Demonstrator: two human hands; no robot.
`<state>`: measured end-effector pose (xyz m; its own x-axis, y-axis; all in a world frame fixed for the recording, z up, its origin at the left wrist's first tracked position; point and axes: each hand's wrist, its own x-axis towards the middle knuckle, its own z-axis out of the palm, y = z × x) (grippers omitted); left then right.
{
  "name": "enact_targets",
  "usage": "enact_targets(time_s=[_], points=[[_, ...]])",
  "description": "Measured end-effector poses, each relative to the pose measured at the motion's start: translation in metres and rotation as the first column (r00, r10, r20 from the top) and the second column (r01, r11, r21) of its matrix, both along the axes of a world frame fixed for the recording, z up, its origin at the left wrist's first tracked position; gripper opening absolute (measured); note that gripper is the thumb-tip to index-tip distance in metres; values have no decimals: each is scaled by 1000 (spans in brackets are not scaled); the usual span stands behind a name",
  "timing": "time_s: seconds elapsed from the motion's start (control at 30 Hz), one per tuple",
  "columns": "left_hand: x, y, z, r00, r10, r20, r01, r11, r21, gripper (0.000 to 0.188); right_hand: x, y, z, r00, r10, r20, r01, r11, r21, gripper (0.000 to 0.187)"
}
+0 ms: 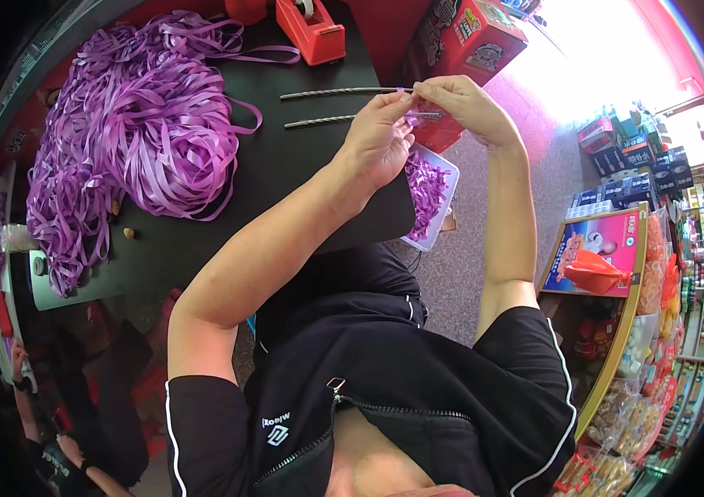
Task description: The recorder is assembling purple ribbons or lanyards using metal rods as a jig and a tape dispenser.
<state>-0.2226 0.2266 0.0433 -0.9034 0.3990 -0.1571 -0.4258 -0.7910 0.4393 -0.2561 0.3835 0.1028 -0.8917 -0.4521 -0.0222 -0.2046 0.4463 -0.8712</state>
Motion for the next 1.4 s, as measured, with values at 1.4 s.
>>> enact_targets(time_s=[1.4], points=[[5, -6, 10, 996, -63, 61, 59, 996, 71, 45, -48, 9, -35, 995, -81, 63, 63, 967, 248, 23]])
